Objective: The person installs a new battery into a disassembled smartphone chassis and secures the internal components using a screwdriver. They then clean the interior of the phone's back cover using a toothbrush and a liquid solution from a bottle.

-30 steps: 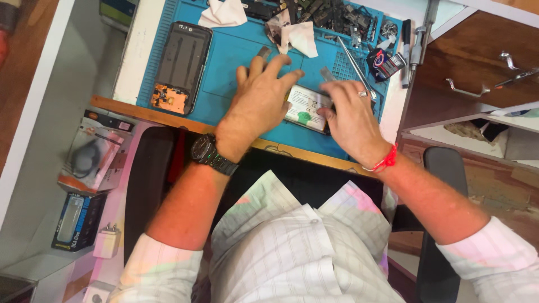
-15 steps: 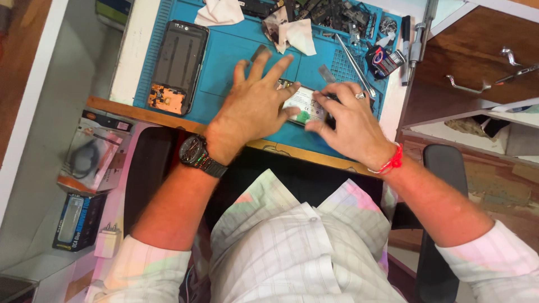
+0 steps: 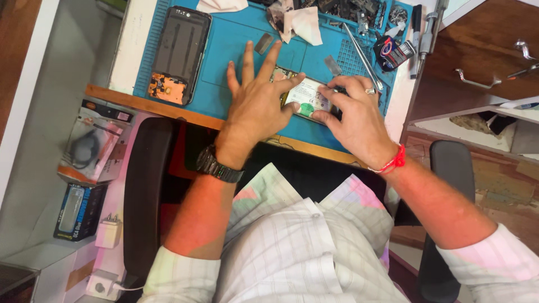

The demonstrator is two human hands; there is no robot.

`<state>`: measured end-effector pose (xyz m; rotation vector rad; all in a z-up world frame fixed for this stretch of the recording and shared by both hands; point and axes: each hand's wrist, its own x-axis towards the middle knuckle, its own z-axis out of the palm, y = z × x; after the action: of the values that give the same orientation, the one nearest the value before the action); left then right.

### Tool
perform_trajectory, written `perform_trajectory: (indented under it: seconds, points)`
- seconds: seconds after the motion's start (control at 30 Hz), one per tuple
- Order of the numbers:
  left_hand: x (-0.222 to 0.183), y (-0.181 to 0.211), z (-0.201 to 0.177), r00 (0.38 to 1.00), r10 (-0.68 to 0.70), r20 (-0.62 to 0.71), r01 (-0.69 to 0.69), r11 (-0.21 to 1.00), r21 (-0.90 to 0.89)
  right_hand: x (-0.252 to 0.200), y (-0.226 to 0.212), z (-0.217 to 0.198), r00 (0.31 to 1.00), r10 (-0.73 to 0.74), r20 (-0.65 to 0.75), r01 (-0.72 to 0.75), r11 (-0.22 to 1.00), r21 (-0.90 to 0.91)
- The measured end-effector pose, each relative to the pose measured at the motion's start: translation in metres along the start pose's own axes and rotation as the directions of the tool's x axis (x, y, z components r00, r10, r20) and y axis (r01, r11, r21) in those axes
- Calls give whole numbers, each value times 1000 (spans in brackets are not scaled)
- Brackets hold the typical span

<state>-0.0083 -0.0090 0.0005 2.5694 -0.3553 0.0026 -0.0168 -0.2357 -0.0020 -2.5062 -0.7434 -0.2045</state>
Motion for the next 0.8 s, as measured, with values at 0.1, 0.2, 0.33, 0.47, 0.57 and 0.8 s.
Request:
perform_trajectory:
  seconds: [0.1,0.2,0.33,0.47,0.57,0.8]
  points:
    - [0,1,0,1000,-10,-11,10,1000,-2,1,-1,-2,1000,-4,6,4,1000,-3]
    - [-3,3,1,999,-14,-36,14,1000,18,0,-3,-5,1000,3,12,-3,1000,3]
    - [-10,12,7,994,-16,-110,25,996,83,-2,-1,-10,999,23,34,-22,1000,-10]
    - [-15,22,14,986,-75,-152,91,991,98,-4,2,-11,998,44,53,-46,999,29]
    - [-23,34,21,964,11,-267,68,956,287,-2,2,-12,999,25,41,-25,1000,1]
    - [-74,49,35,932,94,-350,-35,985,172,4,2,-13,997,35,62,-34,999,-12]
